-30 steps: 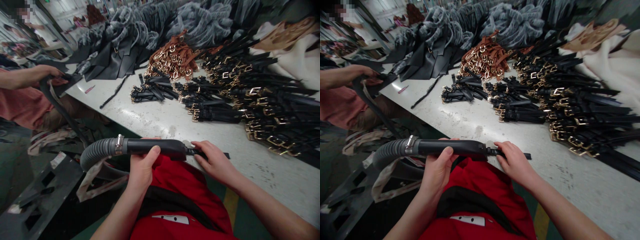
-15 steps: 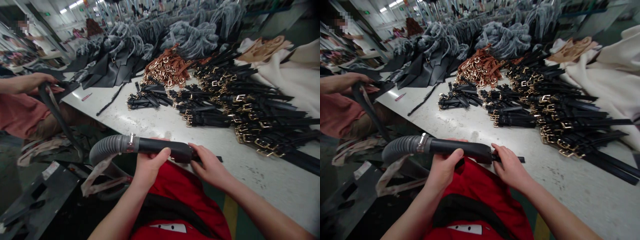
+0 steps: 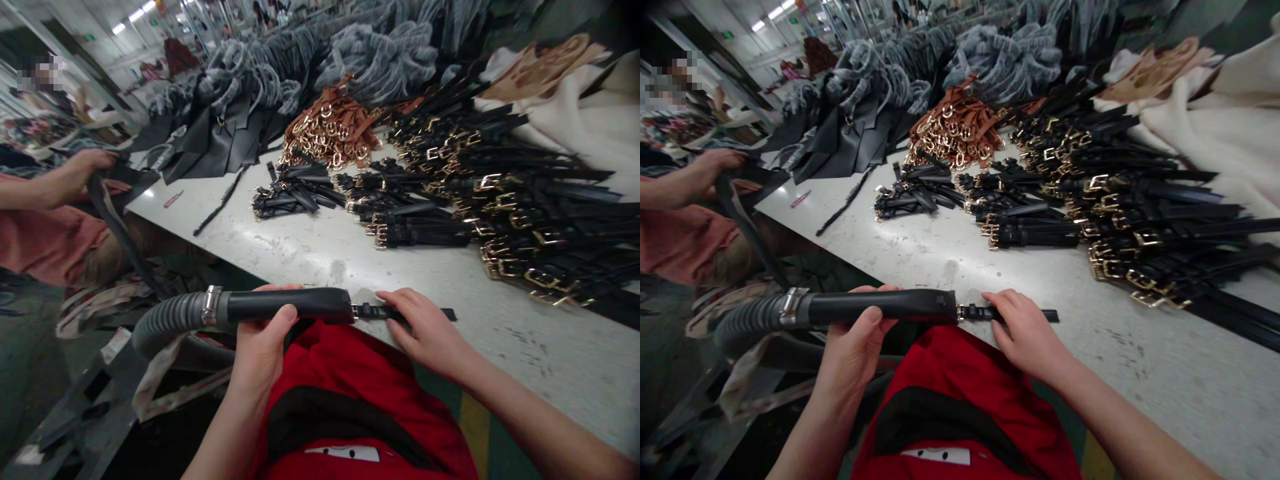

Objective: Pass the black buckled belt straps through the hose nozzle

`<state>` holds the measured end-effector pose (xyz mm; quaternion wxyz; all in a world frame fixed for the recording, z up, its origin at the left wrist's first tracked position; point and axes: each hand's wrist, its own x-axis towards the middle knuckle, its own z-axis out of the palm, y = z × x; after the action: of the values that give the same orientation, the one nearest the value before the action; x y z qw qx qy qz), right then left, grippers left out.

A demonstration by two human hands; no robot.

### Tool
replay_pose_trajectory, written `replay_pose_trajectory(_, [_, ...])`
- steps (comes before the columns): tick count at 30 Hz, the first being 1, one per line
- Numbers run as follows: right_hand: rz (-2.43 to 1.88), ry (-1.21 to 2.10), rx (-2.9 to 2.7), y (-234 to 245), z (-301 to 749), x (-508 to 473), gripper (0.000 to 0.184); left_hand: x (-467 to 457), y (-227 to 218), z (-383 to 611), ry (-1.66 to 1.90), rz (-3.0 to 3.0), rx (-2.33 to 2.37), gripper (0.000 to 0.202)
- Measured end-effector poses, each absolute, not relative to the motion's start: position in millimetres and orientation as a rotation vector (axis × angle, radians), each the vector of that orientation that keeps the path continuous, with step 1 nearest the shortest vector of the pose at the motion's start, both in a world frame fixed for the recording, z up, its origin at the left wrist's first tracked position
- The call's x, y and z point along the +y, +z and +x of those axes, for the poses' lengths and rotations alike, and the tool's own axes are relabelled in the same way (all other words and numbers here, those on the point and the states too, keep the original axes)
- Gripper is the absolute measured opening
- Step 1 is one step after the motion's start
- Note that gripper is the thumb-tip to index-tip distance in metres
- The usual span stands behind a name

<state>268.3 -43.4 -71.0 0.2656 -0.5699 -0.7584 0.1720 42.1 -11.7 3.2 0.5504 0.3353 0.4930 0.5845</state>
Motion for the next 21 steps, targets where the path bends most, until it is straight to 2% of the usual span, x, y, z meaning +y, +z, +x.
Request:
replay_pose_trajectory(5, [-1.492,0.429,-2.096,-71.3,268.9,-43.3,0.027,-19.0,-2.8,44.9,1.344,0.752,1.121,0.037])
replay_pose_trajectory(17, [-1.504,0.408,-2.108,-75.4,271.1,-43.2,0.026,-17.0,-10.1,58.0,1.302,0.605,1.023,0.037])
replay_pose_trajectory(21, [-1.491,0.381,-2.103,-77.1,269.0,-45.9,0.027,-11.4,-5.4,33.5,1.426,0.552,1.057,0.034])
